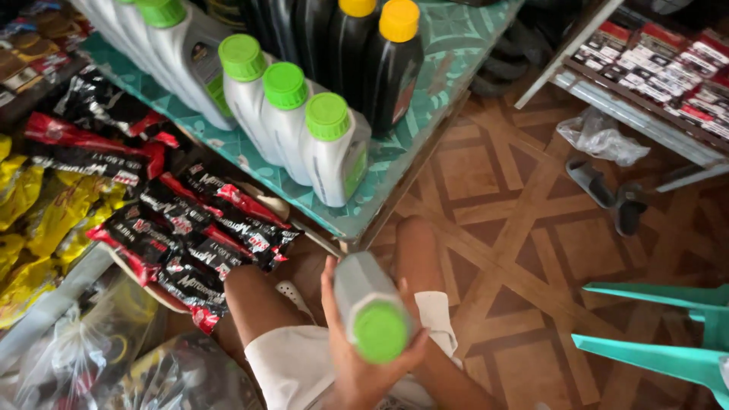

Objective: Organizing and wiping motor oil bottles on a display shelf.

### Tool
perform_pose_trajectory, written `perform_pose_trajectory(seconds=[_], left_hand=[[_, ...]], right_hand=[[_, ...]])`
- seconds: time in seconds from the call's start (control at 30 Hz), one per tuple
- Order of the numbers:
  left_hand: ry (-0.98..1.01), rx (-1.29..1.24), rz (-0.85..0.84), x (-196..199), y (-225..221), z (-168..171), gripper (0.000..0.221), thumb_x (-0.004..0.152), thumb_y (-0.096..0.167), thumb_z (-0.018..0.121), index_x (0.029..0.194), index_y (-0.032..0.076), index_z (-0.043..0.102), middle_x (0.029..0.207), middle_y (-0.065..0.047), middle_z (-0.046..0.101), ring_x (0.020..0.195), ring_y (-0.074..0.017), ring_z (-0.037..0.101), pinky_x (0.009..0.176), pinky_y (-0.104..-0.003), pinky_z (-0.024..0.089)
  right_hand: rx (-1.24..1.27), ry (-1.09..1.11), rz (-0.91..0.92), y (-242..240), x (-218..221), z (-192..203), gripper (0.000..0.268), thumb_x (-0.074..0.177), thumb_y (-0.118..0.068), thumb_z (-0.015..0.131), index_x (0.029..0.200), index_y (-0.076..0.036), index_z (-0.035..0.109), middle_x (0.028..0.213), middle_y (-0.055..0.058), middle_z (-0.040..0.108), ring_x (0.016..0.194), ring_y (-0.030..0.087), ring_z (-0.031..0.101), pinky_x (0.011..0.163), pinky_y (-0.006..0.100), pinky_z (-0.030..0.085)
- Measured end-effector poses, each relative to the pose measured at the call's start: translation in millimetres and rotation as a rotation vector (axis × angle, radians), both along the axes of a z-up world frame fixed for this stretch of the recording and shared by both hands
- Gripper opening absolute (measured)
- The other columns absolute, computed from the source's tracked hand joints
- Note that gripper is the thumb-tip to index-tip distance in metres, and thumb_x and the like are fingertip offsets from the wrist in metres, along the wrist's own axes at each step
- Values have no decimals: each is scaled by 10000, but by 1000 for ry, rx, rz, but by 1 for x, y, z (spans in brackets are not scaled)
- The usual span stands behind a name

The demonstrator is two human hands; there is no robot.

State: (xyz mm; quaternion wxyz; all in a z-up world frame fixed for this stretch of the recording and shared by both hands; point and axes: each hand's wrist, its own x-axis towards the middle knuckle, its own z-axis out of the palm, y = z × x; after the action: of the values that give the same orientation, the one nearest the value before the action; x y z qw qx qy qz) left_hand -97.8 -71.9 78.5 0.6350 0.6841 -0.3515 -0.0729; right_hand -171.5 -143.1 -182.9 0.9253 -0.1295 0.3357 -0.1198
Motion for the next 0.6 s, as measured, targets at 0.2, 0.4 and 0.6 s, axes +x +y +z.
perform_pose_trajectory(seconds=[0.2, 0.4, 0.6], left_hand=[[159, -502, 476, 2, -3, -98, 1118, 544, 36, 829, 1548, 84, 338, 1524, -210, 490, 1396, -322, 525, 1207, -433, 434], [39, -109, 232, 32, 38, -27, 1045, 595, 136, 812, 1515, 5, 335, 1489, -181, 508, 1251, -274, 602, 1063, -335, 511], [430, -54, -104, 87, 74, -64, 785, 665, 125, 827, 1369, -17, 512, 1219, -158, 688, 1040, -270, 686, 873, -379, 596]], right_hand=[[-116, 87, -55, -2, 10, 25, 629, 992, -383, 499, 1449, 47, 540, 1429, 170, 609, 1225, 274, 578, 1075, 409, 416], [-545, 44, 141, -16, 5, 92, 308, 973, -228, 645, 1136, 28, 697, 1011, 87, 707, 853, 148, 598, 749, 295, 497], [-991, 155, 423, -56, -1, 183, 364, 961, -270, 620, 875, 53, 765, 713, 141, 780, 559, 206, 647, 554, 325, 521]])
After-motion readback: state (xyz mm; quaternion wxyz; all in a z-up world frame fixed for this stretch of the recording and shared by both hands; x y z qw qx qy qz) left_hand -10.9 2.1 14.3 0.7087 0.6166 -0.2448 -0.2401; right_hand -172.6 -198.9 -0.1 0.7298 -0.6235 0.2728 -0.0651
